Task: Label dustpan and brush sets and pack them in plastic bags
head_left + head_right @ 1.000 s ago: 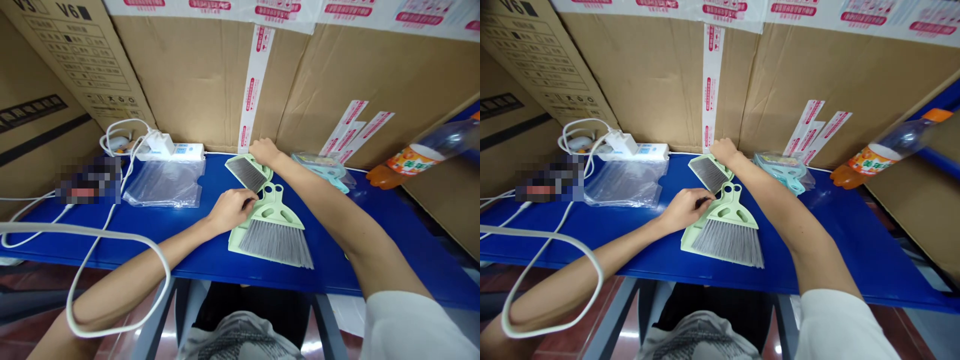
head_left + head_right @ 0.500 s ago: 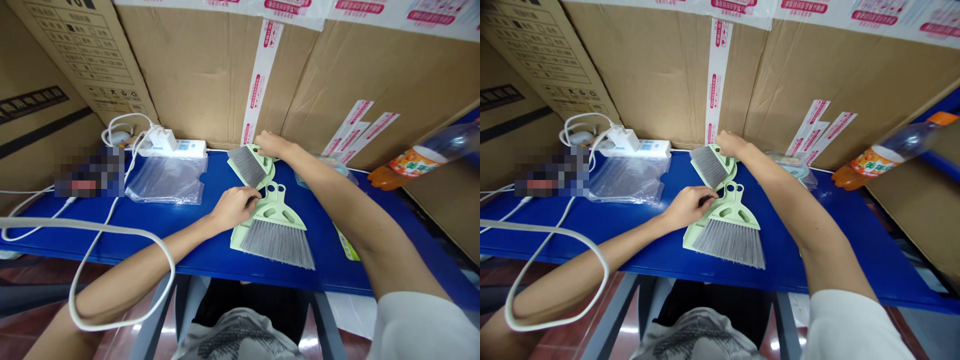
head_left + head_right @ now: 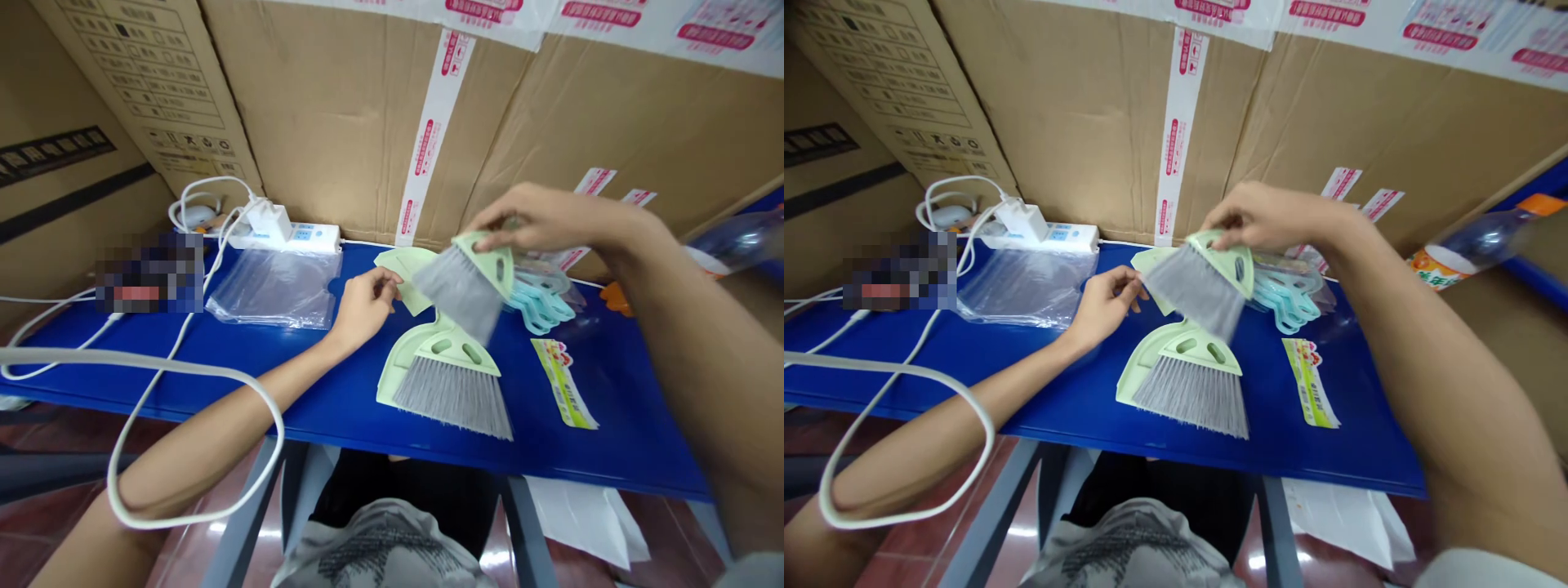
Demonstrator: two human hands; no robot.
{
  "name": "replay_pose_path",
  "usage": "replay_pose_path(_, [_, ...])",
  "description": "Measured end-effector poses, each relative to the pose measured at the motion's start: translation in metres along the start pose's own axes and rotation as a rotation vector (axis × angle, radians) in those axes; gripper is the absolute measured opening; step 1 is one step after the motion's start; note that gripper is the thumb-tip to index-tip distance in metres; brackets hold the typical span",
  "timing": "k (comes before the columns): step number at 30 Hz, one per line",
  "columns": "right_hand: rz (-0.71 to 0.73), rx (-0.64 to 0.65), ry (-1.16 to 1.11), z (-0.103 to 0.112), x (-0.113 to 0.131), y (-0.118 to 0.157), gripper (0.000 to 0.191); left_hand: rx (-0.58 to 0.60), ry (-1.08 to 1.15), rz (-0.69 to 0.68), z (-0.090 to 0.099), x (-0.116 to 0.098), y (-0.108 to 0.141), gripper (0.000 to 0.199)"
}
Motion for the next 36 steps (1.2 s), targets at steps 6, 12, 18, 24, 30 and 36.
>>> replay_pose_path(6, [0.097, 0.589, -0.229, -0.032, 0.066, 0.006, 0.035, 0.025, -0.025, -0.005, -0.001, 0.007, -0.006, 0.014])
replay_pose_path(12, [0.122, 0.71, -0.071, -0.092, 0.085, 0.016, 0.043, -0.001, -0.159, -0.039, -0.001, 0.004, -0.005, 0.017])
replay_pose_path(18, [0.227, 0.545, 0.065, -0.092, 0.068, 0.025, 0.022, 0.001, -0.217, -0.048, 0.0, 0.003, -0.004, 0.02])
replay_pose_path(24, [-0.094, 0.497, 0.265, -0.075, 0.034, 0.037, 0.036, 0.044, -0.243, -0.102, -0.002, -0.001, 0.002, 0.02])
replay_pose_path(30, [-0.237, 0.367, 0.096, -0.093, 0.033, 0.054, 0.05, 0.094, -0.241, -0.224, -0.005, -0.005, 0.008, 0.019])
replay_pose_path(36, [-0.287, 0.211, 0.002, -0.112, 0.052, 0.066, 0.062, 0.322, -0.279, -0.485, -0.004, -0.015, 0.021, 0.013])
Point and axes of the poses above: each hand's wrist, its own y-axis away from the middle knuckle, its own z-axis out of the back of the hand, x = y × z, the point moved 1 cm from there along -y, towards the middle knuckle, and after that the axes turned 13 degrees about z, right-handed, at the moved point
